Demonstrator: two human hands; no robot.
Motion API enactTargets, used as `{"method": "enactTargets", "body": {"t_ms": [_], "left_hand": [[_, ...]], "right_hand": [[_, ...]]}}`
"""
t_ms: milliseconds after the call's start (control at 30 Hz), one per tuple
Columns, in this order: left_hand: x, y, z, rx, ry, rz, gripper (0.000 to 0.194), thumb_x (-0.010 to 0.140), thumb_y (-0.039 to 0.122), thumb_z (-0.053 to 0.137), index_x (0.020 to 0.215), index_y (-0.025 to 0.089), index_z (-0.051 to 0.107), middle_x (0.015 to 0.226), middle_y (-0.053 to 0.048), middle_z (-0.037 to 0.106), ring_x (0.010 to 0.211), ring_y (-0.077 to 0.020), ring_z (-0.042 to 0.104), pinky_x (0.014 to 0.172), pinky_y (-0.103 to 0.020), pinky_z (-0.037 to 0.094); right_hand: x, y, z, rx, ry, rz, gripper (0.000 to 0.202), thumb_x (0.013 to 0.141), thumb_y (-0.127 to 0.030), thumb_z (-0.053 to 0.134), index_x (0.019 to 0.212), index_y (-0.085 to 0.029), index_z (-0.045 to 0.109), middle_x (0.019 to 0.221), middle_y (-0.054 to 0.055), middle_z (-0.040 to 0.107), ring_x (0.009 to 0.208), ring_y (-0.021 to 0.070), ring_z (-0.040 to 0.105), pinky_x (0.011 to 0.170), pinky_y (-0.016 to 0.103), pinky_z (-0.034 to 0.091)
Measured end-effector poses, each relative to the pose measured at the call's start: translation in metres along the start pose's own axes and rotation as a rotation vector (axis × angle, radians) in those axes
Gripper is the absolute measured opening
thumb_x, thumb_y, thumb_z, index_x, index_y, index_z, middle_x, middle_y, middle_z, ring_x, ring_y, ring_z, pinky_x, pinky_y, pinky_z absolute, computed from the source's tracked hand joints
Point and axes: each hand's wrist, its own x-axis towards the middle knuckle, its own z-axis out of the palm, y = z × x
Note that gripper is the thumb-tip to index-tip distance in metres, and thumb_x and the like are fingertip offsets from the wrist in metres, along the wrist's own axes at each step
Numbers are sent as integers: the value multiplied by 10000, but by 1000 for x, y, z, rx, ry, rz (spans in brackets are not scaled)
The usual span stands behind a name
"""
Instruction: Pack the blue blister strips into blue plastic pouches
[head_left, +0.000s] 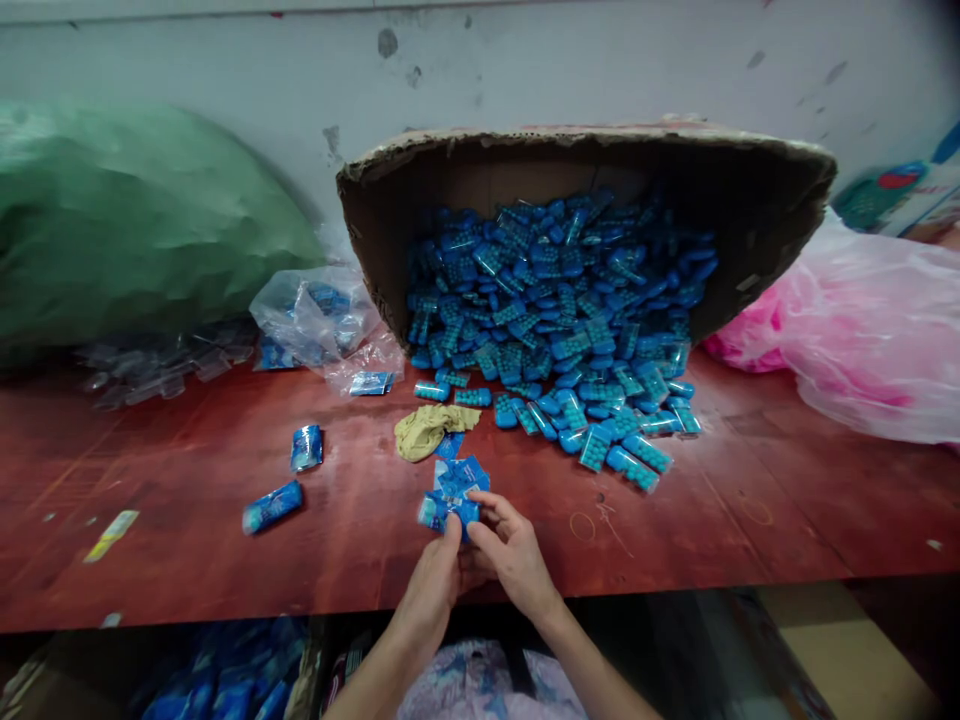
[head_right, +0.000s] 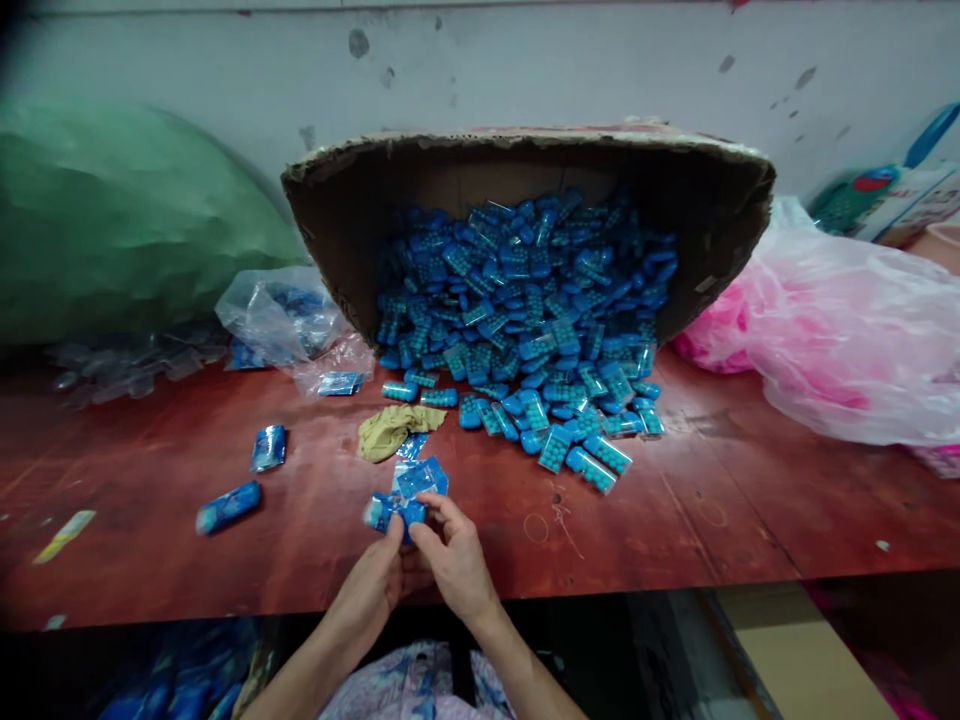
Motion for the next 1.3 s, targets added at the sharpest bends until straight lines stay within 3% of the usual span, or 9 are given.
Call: {"method": "enactTargets", "body": {"t_ms": [167, 333, 467, 567, 700, 800, 933, 1067, 1300], "left_hand": [[6, 8, -15, 115, 268, 255, 375, 657, 377, 641, 950, 143, 626, 822, -64, 696, 731, -179, 630, 698, -270, 460], [18, 21, -28, 176, 306, 418, 308, 619, 298, 678, 888, 148, 659, 784, -34, 693, 750, -173, 597, 700, -241, 439], [19, 25, -36, 557, 434, 533, 256, 727, 376, 541, 716, 152, 663, 647, -5, 650, 621, -150, 545, 598, -230, 411], [17, 29, -38, 794, 457, 571, 328, 777, 386, 451, 602, 158, 608, 557, 8, 592, 549, -133, 493, 548, -233, 382], [20, 30, -37, 794, 464, 547, 335, 778, 394, 441, 605, 155, 598, 538, 4, 570, 539, -131, 491, 548, -238, 386], [21, 27, -35, 529, 412, 457, 332, 755, 446, 473, 726, 146, 612, 580, 2, 583, 543, -131, 509, 529, -240, 406], [16, 25, -25, 135, 168, 257, 319, 721, 425, 553, 897, 161, 583, 694, -4, 614, 580, -116, 548, 557, -242, 446], [11, 29, -18, -7, 42, 79, 173, 686, 279, 639, 782, 139, 606, 657, 0, 624, 564, -85, 556, 568, -204, 455], [7, 31, -24, -131, -183, -17, 191, 762, 191, 554, 934, 146, 623, 817, -57, 683, 762, -147, 630, 697, -250, 478]], "right_hand": [[1, 1, 0, 91, 32, 27, 278, 690, -269, 629, 939, -169, 556, 732, -10, 614, 685, 124, 570, 669, 248, 456], [0, 12, 8, 194, 27, 168, 400, 650, -329, 654, 984, -165, 505, 740, 2, 594, 568, 131, 591, 471, 241, 480], [-6, 15, 16, 215, 10, 232, 434, 599, -318, 691, 968, -157, 530, 743, 6, 599, 539, 128, 596, 425, 222, 475], [-13, 16, 19, 146, -30, 192, 397, 643, -277, 664, 1006, -165, 551, 771, 12, 620, 591, 129, 600, 455, 213, 479], [-18, 22, 20, 66, -75, 111, 371, 720, -255, 601, 1076, -198, 515, 837, 15, 623, 616, 121, 595, 472, 206, 477], [-15, 29, 17, 53, -64, 126, 355, 735, -261, 579, 1074, -205, 490, 833, 11, 604, 575, 112, 586, 441, 205, 473], [-12, 27, 9, -117, -28, 40, 317, 760, -225, 543, 1073, -212, 497, 823, 9, 607, 612, 124, 586, 532, 246, 507], [-15, 11, 4, -356, -82, -178, 366, 759, -164, 557, 1119, -225, 522, 1048, 48, 601, 940, 190, 564, 850, 330, 450], [-10, -1, -11, -347, -131, -247, 543, 668, -227, 694, 1172, -281, 501, 1107, 31, 532, 1046, 205, 497, 939, 340, 375]]}}
